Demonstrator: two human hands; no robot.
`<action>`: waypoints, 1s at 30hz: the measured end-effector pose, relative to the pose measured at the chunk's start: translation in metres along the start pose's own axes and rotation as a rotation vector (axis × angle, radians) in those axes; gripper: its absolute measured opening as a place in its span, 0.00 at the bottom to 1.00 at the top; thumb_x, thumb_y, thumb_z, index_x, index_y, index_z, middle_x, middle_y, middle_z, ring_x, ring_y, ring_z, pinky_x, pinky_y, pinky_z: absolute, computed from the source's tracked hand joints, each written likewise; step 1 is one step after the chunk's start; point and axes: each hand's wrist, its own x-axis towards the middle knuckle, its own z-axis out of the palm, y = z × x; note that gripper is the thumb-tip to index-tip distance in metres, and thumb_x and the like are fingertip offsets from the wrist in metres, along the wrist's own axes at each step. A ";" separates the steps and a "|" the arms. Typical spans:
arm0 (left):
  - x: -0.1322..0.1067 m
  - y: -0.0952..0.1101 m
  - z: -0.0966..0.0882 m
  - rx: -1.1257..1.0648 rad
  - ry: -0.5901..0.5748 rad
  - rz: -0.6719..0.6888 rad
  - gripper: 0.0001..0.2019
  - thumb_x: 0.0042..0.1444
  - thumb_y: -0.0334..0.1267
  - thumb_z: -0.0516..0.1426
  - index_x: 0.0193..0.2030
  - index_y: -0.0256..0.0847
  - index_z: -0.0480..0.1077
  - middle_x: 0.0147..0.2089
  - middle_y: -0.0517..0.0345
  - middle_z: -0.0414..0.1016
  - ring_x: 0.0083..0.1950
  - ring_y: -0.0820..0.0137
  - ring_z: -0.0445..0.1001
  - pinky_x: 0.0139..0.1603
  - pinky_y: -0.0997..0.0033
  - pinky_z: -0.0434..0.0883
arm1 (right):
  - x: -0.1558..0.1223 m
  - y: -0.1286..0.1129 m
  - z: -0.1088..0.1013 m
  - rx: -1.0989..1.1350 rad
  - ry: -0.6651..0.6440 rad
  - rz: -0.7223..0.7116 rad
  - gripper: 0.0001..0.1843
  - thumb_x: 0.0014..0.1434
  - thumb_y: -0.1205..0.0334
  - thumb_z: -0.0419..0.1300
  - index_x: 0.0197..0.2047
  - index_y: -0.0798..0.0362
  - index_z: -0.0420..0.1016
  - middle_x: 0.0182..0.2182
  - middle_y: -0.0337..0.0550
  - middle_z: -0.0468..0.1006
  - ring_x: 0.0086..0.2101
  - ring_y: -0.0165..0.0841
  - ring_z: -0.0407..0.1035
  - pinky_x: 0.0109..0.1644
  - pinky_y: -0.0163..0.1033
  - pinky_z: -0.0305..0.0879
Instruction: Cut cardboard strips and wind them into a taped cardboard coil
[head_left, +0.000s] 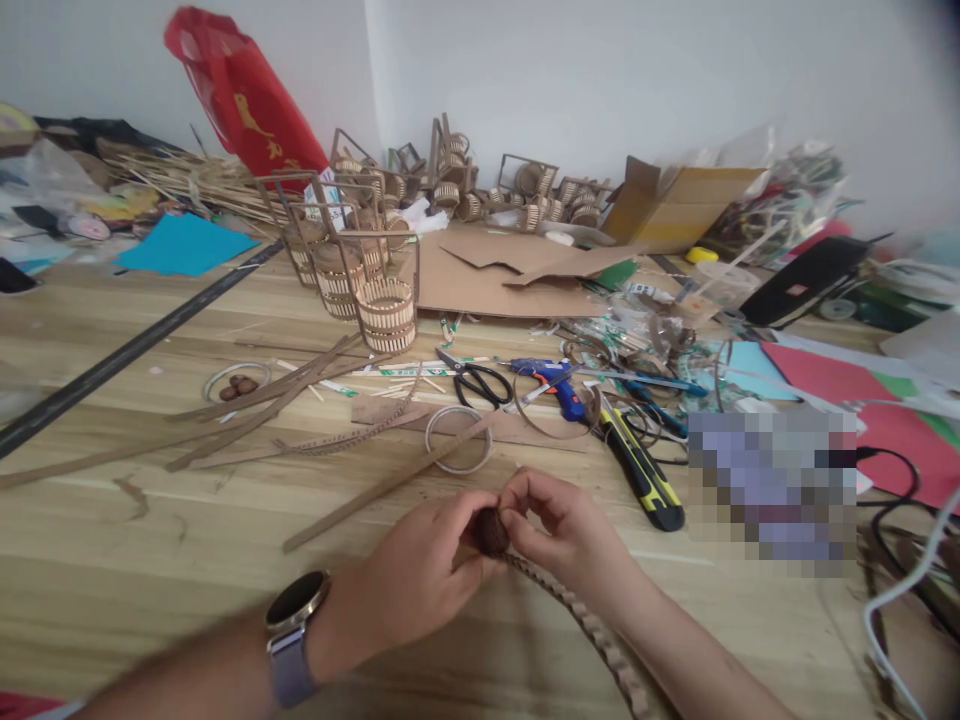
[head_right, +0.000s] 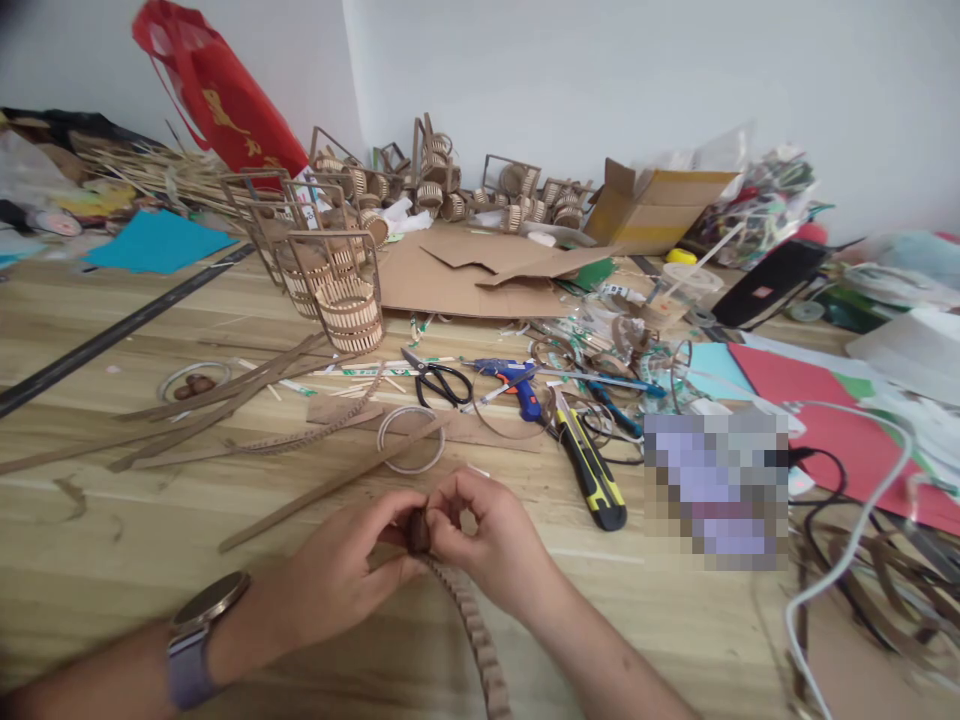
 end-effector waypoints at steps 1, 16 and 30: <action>-0.001 -0.001 0.001 -0.008 0.010 0.000 0.17 0.59 0.31 0.60 0.55 0.41 0.66 0.50 0.52 0.78 0.49 0.60 0.76 0.49 0.61 0.71 | 0.000 0.001 0.001 0.035 -0.005 0.030 0.05 0.53 0.62 0.59 0.27 0.52 0.69 0.22 0.35 0.72 0.25 0.28 0.64 0.29 0.32 0.60; -0.001 0.000 -0.011 0.133 0.079 0.254 0.14 0.58 0.34 0.64 0.49 0.41 0.67 0.41 0.59 0.81 0.41 0.66 0.79 0.44 0.71 0.72 | 0.005 0.026 0.007 0.437 -0.152 0.147 0.27 0.54 0.34 0.63 0.30 0.52 0.67 0.20 0.31 0.64 0.21 0.24 0.54 0.25 0.33 0.50; 0.009 0.005 -0.024 0.164 0.101 0.223 0.08 0.56 0.39 0.64 0.38 0.41 0.70 0.34 0.61 0.76 0.37 0.67 0.72 0.40 0.70 0.67 | 0.015 0.026 -0.011 -0.416 0.149 -0.286 0.10 0.65 0.58 0.56 0.39 0.51 0.78 0.32 0.45 0.76 0.36 0.37 0.70 0.40 0.41 0.67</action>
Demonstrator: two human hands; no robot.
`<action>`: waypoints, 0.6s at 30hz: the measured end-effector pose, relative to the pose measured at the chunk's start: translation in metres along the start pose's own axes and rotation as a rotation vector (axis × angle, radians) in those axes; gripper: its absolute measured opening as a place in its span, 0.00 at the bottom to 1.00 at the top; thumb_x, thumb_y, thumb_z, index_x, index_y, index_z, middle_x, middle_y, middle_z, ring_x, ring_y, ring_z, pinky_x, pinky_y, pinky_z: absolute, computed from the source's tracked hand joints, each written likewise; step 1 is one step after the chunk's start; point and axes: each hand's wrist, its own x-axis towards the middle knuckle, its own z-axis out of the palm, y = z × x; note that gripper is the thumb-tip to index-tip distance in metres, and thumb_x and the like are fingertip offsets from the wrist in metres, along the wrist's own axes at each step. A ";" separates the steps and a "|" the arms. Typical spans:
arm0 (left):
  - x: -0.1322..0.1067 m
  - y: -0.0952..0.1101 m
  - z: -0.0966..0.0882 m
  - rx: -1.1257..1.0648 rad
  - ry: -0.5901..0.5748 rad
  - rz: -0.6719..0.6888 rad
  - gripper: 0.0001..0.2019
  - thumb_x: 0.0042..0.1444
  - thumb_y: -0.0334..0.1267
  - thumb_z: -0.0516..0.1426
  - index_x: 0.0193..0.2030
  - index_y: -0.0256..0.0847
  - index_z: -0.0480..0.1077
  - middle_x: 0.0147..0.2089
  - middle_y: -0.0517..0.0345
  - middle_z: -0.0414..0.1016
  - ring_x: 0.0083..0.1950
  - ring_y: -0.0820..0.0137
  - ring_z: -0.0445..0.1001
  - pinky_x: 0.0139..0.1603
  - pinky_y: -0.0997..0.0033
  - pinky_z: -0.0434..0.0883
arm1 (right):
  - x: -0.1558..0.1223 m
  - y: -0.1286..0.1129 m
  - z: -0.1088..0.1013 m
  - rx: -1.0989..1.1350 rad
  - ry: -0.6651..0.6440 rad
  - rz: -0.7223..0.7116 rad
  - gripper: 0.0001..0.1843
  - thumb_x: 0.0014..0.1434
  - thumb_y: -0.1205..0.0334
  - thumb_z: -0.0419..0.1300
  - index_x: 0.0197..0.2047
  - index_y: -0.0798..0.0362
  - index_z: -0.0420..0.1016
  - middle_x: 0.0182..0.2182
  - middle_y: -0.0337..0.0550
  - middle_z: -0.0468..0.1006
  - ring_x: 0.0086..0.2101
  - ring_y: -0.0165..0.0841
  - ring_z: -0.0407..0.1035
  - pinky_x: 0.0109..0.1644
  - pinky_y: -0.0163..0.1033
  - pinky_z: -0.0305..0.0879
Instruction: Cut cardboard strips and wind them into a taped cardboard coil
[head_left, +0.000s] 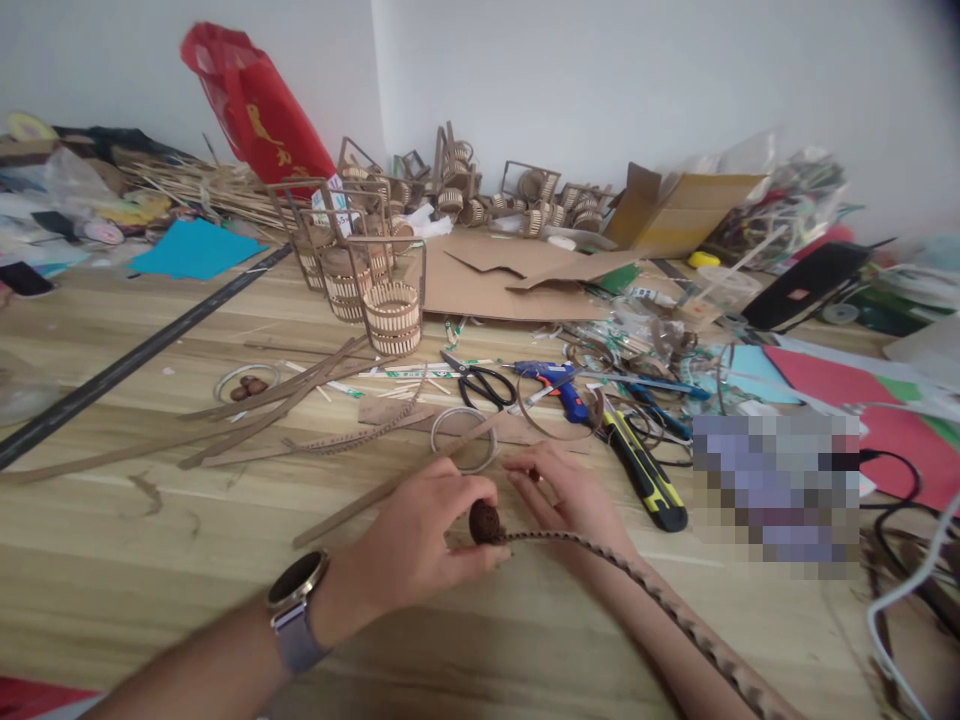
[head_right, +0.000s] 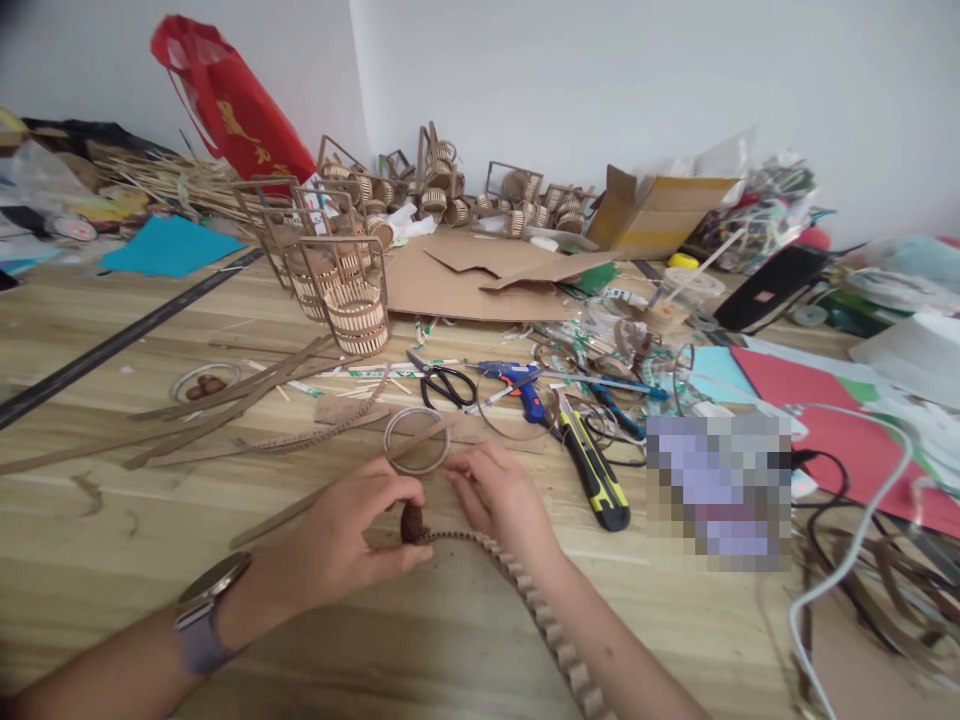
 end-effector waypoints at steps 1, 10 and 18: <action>0.002 0.000 -0.003 0.016 -0.017 -0.001 0.08 0.55 0.39 0.64 0.37 0.42 0.70 0.35 0.61 0.76 0.38 0.67 0.71 0.41 0.69 0.67 | 0.003 0.001 0.000 -0.138 0.002 -0.062 0.11 0.65 0.62 0.55 0.42 0.50 0.78 0.37 0.48 0.77 0.40 0.40 0.70 0.43 0.44 0.68; 0.007 -0.005 -0.006 0.089 -0.133 -0.059 0.07 0.52 0.34 0.65 0.36 0.42 0.72 0.39 0.56 0.73 0.47 0.61 0.69 0.47 0.64 0.68 | 0.013 -0.001 0.029 -0.618 -0.031 -0.142 0.09 0.61 0.65 0.63 0.42 0.41 0.80 0.55 0.46 0.74 0.53 0.46 0.63 0.56 0.54 0.58; 0.007 -0.013 -0.006 0.099 -0.203 0.006 0.11 0.51 0.37 0.68 0.39 0.41 0.72 0.45 0.52 0.75 0.49 0.58 0.72 0.49 0.60 0.70 | 0.008 -0.012 0.002 -0.542 0.049 -0.280 0.12 0.64 0.70 0.55 0.41 0.46 0.78 0.52 0.49 0.72 0.54 0.45 0.61 0.57 0.53 0.57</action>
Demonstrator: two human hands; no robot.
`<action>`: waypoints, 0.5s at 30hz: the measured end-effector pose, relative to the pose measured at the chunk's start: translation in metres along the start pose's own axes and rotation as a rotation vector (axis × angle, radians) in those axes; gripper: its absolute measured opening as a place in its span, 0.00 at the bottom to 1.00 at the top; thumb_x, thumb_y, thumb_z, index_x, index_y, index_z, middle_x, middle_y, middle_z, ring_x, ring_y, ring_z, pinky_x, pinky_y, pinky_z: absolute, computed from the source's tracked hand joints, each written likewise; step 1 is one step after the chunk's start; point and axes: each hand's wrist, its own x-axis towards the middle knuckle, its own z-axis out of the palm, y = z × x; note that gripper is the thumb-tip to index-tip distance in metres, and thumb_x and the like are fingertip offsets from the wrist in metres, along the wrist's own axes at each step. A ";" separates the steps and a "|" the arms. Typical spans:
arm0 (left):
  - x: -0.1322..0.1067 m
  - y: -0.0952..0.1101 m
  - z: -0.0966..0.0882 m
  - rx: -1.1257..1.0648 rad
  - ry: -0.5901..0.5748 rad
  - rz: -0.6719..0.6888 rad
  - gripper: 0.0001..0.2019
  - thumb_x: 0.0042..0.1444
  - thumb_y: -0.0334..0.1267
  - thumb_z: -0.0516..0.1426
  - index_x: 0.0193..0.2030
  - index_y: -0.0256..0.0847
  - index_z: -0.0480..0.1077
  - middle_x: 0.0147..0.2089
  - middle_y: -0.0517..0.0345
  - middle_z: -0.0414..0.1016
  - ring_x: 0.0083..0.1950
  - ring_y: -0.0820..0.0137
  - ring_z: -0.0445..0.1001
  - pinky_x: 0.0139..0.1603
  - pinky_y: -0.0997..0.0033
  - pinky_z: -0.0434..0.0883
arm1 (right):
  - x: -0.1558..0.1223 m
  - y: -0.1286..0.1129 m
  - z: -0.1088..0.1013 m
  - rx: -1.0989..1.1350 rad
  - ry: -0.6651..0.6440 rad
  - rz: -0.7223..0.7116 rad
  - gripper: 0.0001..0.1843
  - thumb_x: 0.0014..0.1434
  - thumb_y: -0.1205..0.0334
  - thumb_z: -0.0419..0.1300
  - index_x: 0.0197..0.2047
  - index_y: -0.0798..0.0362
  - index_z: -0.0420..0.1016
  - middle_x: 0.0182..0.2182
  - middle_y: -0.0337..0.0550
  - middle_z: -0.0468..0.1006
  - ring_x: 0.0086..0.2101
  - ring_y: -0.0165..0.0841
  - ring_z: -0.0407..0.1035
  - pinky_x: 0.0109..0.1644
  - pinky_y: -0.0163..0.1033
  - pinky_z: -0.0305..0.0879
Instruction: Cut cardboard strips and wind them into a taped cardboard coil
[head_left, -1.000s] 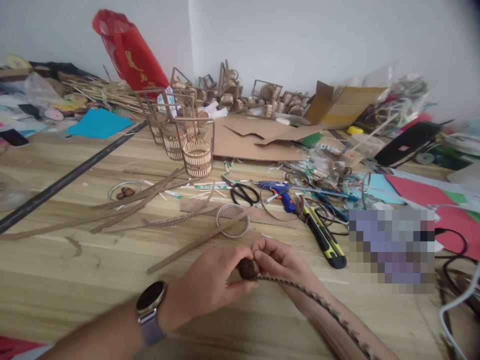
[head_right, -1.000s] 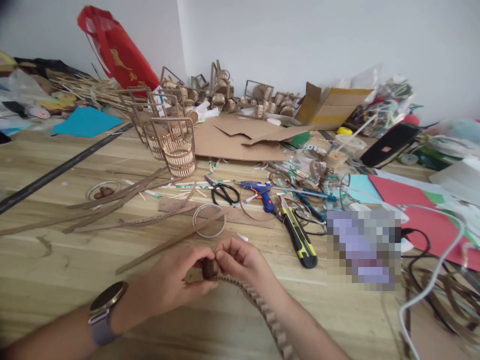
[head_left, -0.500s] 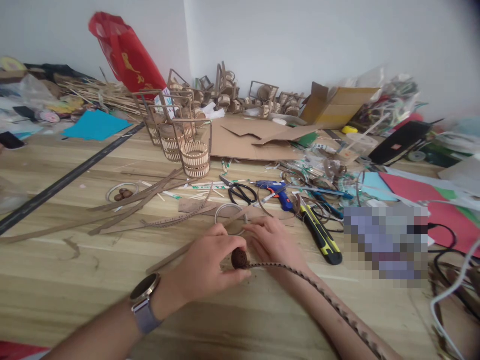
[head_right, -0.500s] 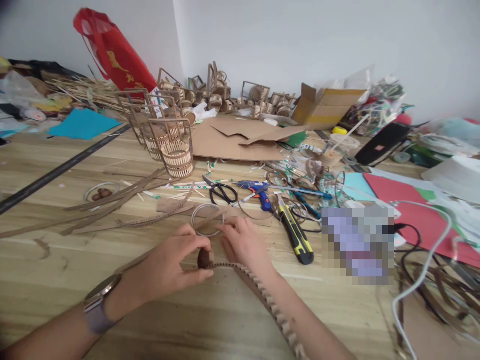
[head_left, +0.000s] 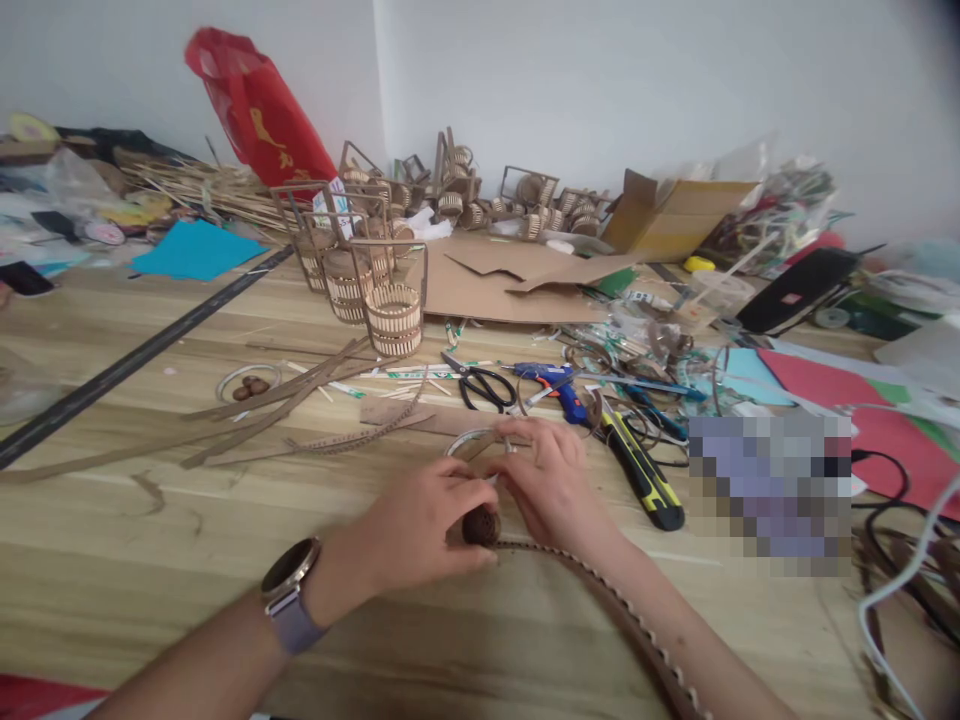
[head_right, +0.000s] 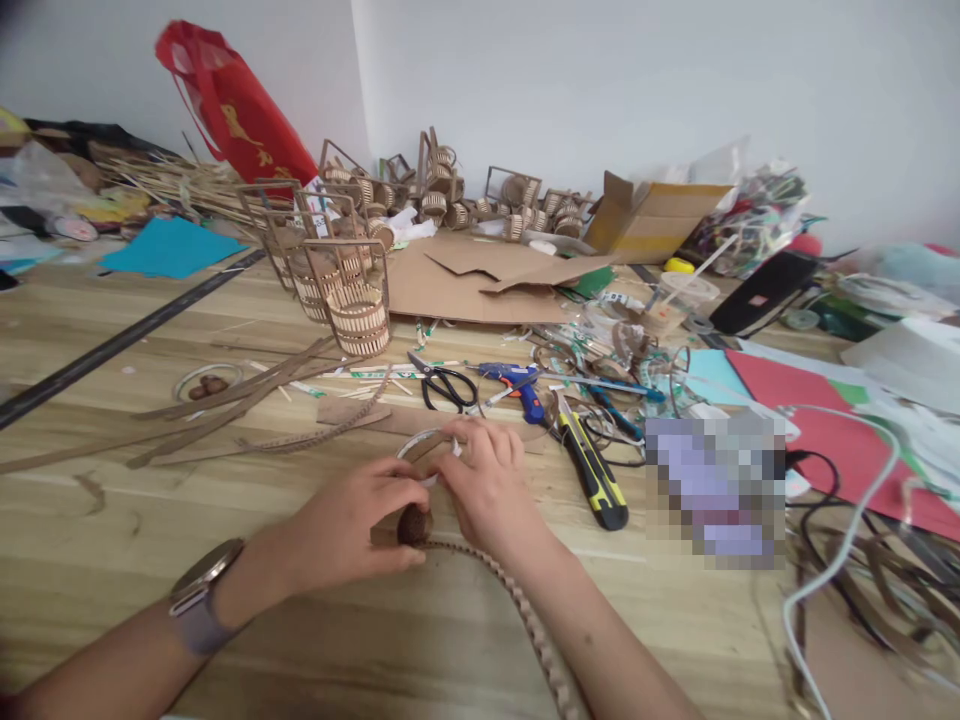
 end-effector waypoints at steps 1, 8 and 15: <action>0.000 0.000 0.000 -0.011 -0.016 0.014 0.11 0.52 0.37 0.67 0.39 0.41 0.71 0.43 0.54 0.75 0.48 0.59 0.73 0.48 0.62 0.70 | 0.000 0.001 -0.003 0.017 0.015 -0.007 0.12 0.64 0.69 0.54 0.41 0.47 0.78 0.53 0.50 0.71 0.55 0.46 0.60 0.58 0.54 0.57; -0.002 0.001 -0.001 -0.148 -0.002 0.132 0.10 0.59 0.44 0.63 0.39 0.41 0.69 0.39 0.56 0.76 0.45 0.62 0.72 0.46 0.68 0.69 | -0.005 0.009 -0.011 0.211 0.127 0.094 0.13 0.65 0.63 0.57 0.53 0.49 0.72 0.51 0.51 0.75 0.54 0.45 0.65 0.57 0.54 0.61; -0.003 0.001 -0.002 -0.220 0.028 0.141 0.15 0.62 0.53 0.58 0.39 0.42 0.70 0.37 0.54 0.76 0.44 0.63 0.72 0.46 0.67 0.69 | -0.005 0.016 -0.017 0.424 0.127 0.268 0.10 0.63 0.57 0.61 0.47 0.47 0.76 0.44 0.48 0.80 0.47 0.43 0.72 0.51 0.50 0.67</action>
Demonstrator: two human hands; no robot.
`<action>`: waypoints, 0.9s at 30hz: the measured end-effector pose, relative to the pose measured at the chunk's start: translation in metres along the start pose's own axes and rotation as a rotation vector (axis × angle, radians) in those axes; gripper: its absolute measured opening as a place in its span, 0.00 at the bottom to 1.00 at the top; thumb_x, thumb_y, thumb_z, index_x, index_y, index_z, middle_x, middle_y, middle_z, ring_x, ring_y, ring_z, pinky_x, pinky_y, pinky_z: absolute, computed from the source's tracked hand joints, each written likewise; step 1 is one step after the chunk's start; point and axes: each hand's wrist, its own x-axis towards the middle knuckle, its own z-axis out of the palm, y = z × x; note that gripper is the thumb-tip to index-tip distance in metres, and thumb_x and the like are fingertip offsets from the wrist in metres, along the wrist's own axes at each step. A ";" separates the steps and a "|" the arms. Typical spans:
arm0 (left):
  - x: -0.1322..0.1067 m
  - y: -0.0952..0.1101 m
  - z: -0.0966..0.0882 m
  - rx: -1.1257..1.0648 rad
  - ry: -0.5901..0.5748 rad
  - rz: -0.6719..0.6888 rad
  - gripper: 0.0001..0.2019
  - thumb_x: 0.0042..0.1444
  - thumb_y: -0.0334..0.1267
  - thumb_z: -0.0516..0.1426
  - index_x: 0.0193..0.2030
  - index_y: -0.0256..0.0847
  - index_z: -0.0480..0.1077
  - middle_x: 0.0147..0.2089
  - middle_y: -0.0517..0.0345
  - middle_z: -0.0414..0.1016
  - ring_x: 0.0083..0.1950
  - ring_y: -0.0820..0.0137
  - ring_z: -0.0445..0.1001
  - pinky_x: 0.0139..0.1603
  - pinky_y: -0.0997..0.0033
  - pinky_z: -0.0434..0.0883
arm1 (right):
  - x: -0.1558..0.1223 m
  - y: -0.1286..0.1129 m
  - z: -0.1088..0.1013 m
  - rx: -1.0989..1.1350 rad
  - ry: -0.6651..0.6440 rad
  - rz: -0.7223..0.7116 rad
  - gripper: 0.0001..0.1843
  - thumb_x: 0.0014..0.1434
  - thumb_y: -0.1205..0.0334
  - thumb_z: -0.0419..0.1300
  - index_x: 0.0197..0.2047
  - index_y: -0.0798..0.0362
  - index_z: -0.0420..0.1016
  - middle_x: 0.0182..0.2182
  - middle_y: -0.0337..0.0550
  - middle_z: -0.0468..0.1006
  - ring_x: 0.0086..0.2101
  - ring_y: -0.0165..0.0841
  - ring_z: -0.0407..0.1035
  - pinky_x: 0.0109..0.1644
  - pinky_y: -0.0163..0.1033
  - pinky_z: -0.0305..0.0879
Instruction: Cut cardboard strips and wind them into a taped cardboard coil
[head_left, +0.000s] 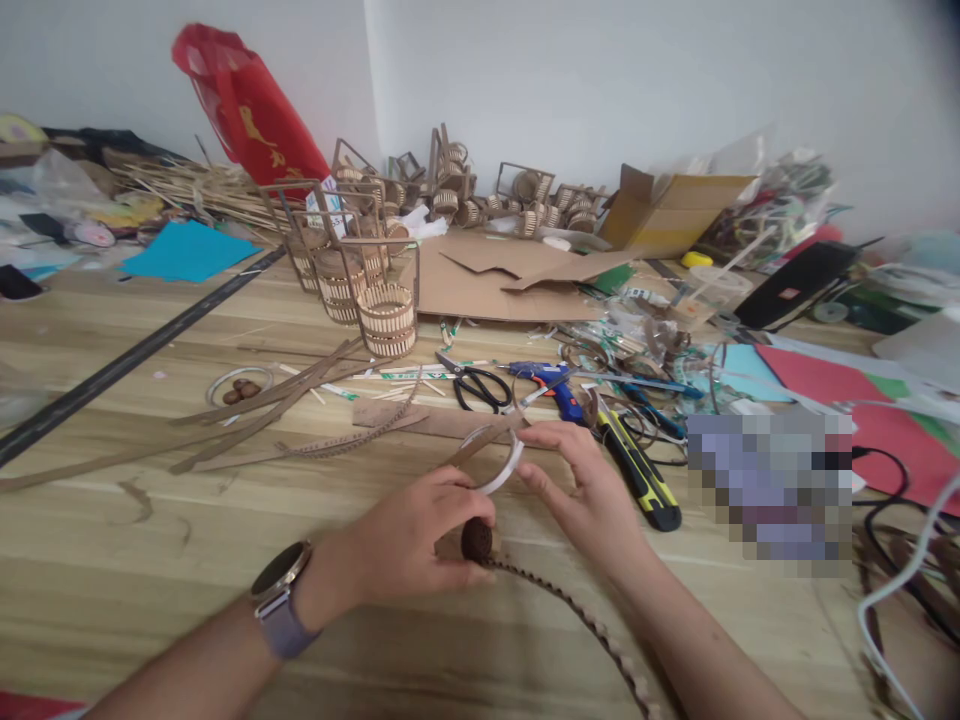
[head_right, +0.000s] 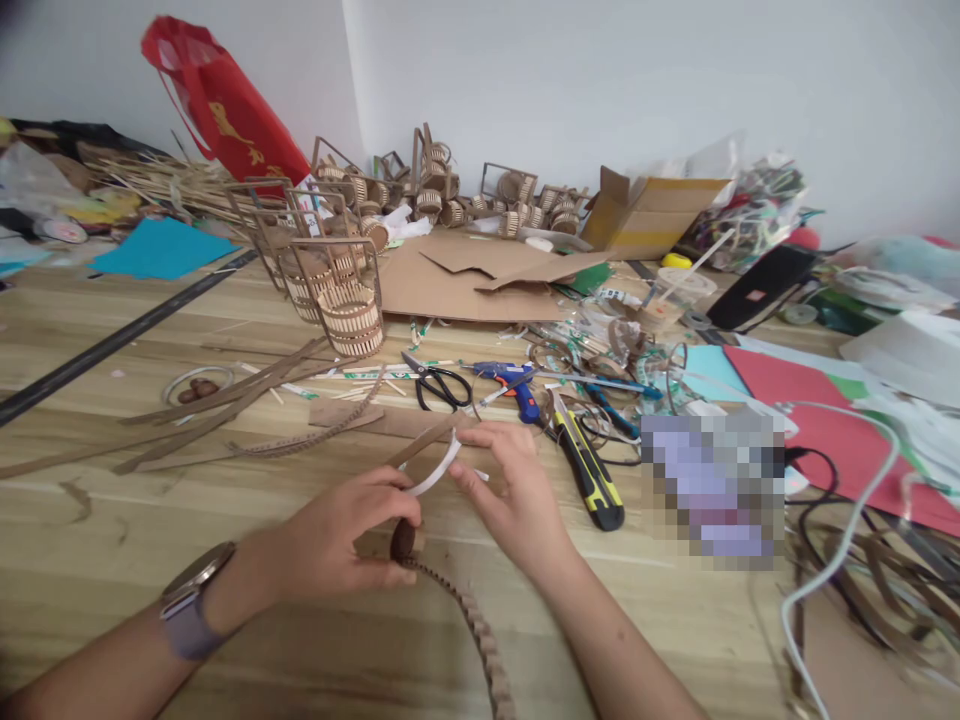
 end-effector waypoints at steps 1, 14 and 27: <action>0.000 -0.001 0.000 0.004 -0.007 -0.002 0.15 0.62 0.53 0.58 0.39 0.42 0.70 0.37 0.54 0.77 0.44 0.63 0.72 0.45 0.67 0.69 | 0.000 0.000 0.000 0.026 0.015 0.005 0.08 0.63 0.57 0.61 0.45 0.47 0.76 0.43 0.47 0.80 0.46 0.42 0.72 0.52 0.49 0.67; 0.001 -0.003 0.000 0.209 0.064 -0.110 0.09 0.58 0.37 0.63 0.42 0.42 0.68 0.40 0.56 0.75 0.47 0.61 0.71 0.48 0.66 0.68 | -0.003 -0.004 0.001 0.032 0.187 0.038 0.06 0.63 0.60 0.60 0.37 0.47 0.79 0.39 0.46 0.77 0.42 0.39 0.72 0.47 0.47 0.70; 0.004 0.003 0.009 0.328 -0.031 -0.073 0.10 0.55 0.37 0.66 0.39 0.42 0.69 0.40 0.55 0.76 0.48 0.57 0.72 0.48 0.60 0.72 | -0.008 -0.015 0.009 -0.521 0.214 -0.393 0.13 0.64 0.69 0.60 0.45 0.42 0.79 0.33 0.40 0.79 0.32 0.33 0.69 0.42 0.42 0.58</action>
